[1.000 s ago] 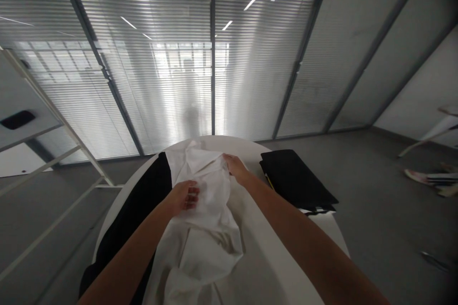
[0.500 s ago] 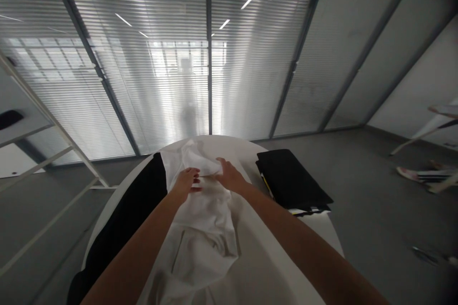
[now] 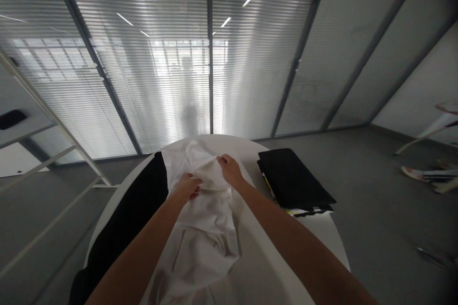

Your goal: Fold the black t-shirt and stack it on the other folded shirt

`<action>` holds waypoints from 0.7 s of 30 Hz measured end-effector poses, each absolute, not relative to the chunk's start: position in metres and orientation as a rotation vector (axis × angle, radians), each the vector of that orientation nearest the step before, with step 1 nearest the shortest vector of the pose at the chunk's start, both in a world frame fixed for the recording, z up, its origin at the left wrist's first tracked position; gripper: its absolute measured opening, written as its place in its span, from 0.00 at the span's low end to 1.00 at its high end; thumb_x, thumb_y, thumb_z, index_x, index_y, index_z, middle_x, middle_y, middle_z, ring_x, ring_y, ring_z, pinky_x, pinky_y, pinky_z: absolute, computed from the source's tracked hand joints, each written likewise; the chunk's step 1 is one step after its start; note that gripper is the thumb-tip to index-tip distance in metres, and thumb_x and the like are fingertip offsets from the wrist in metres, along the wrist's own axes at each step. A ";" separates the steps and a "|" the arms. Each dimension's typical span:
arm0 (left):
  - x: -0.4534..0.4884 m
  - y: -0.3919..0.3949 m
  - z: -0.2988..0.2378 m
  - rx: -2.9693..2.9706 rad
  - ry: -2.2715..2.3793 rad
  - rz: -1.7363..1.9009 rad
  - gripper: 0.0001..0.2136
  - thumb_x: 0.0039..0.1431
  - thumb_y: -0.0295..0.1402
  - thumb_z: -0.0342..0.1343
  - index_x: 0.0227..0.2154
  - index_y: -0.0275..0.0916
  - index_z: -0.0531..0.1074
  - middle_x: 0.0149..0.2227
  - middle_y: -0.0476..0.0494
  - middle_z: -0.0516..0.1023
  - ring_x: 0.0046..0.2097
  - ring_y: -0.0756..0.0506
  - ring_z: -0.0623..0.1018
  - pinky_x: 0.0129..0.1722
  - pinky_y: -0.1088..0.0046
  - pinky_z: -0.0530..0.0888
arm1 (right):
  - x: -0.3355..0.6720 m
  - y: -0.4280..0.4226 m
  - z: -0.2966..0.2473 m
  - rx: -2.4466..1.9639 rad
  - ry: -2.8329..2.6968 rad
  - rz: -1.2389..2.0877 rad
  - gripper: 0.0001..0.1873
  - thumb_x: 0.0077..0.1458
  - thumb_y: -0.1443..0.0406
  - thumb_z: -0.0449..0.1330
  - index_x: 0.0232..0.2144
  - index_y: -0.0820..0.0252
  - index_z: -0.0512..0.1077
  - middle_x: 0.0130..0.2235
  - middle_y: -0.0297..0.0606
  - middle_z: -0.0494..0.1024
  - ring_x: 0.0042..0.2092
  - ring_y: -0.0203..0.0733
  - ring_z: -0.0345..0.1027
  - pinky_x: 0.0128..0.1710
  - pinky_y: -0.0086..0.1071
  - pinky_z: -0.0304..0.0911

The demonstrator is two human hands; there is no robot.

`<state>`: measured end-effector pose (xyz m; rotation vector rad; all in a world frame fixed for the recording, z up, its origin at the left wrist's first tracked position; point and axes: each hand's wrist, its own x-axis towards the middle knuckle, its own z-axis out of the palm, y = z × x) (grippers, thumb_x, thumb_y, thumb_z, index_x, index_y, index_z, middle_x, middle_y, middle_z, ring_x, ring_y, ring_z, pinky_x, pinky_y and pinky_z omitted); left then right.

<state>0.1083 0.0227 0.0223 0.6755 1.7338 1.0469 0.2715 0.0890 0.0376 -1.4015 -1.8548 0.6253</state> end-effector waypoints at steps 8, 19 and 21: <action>0.079 0.006 0.077 0.792 1.471 1.164 0.15 0.44 0.32 0.65 0.38 0.38 0.77 0.27 0.51 0.70 0.28 0.53 0.70 0.35 0.70 0.74 | 0.293 0.101 0.041 -1.327 -1.389 1.007 0.19 0.60 0.49 0.45 0.31 0.55 0.63 0.30 0.35 0.69 0.31 0.39 0.65 0.28 0.31 0.64; 0.126 0.002 0.121 1.073 1.035 1.389 0.15 0.45 0.37 0.68 0.36 0.36 0.78 0.35 0.45 0.74 0.37 0.47 0.75 0.36 0.66 0.77 | 0.300 0.045 0.067 -0.982 -1.913 0.809 0.15 0.48 0.65 0.59 0.41 0.57 0.68 0.43 0.37 0.72 0.46 0.43 0.66 0.48 0.37 0.62; 0.138 0.013 0.137 1.094 1.006 1.428 0.15 0.45 0.37 0.67 0.36 0.36 0.77 0.34 0.45 0.74 0.36 0.46 0.75 0.35 0.62 0.78 | 0.298 0.038 0.085 -0.853 -1.956 0.883 0.22 0.49 0.60 0.62 0.47 0.57 0.66 0.46 0.38 0.72 0.47 0.43 0.66 0.49 0.37 0.63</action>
